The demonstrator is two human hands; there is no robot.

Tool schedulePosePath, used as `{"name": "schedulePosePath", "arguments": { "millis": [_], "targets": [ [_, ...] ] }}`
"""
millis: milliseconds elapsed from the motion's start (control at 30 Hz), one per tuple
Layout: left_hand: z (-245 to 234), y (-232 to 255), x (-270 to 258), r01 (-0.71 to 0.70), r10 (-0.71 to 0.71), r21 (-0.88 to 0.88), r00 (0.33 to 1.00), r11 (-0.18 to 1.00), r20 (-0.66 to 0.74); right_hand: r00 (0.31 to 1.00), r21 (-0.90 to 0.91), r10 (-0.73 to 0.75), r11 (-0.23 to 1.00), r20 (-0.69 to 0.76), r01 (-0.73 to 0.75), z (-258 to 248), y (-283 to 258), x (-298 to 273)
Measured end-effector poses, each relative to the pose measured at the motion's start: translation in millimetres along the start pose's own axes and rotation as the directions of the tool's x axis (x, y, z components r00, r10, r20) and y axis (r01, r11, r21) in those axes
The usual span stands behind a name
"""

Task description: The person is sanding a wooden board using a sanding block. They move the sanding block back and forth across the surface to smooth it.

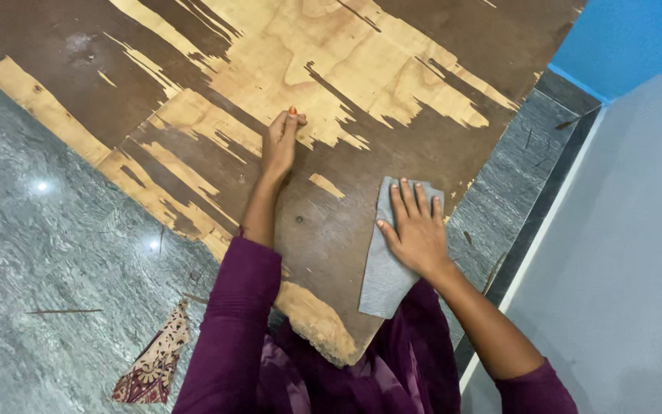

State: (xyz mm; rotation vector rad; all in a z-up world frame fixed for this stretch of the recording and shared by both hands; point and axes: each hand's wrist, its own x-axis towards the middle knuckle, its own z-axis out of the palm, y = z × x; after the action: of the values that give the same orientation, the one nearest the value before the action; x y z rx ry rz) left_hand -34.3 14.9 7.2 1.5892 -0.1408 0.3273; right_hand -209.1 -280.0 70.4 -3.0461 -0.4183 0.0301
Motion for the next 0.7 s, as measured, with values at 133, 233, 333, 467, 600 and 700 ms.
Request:
{"name": "schedulePosePath", "arguments": {
  "millis": [133, 233, 333, 467, 600, 700],
  "targets": [
    [3.3, 12.1, -4.5, 0.026, -0.026, 0.043, 1.000, 0.999, 0.001, 0.998, 0.055, 0.047, 0.997, 0.049, -0.050, 22.0, 17.4, 27.1],
    [5.4, 22.7, -4.9, 0.071, -0.069, 0.103, 0.997, 0.992, -0.019, 1.000, 0.032, 0.029, 0.999, -0.006, -0.029, 27.8, 37.5, 71.7],
    [8.7, 26.7, -1.8, 0.100, -0.097, 0.111, 0.995, 0.989, -0.031, 0.998, 0.075, -0.060, 0.995, -0.029, 0.062, 22.0, 44.0, 115.4],
    [10.0, 18.3, 6.0, 0.092, -0.089, 0.082, 0.995, 0.992, -0.043, 0.972, 0.073, -0.231, 0.970, -0.051, 0.234, 19.5, 19.9, 154.5],
    [6.5, 5.4, 13.0, 0.135, -0.132, 0.064, 0.990, 0.989, -0.054, 0.934, 0.056, -0.357, 0.932, -0.030, 0.358, 21.5, -31.2, 164.2],
    [3.2, -6.6, 19.0, 0.146, -0.147, -0.030, 0.989, 0.989, -0.030, 0.894, 0.080, -0.447, 0.891, -0.026, 0.447, 19.1, -66.6, 150.6]
  ]
}}
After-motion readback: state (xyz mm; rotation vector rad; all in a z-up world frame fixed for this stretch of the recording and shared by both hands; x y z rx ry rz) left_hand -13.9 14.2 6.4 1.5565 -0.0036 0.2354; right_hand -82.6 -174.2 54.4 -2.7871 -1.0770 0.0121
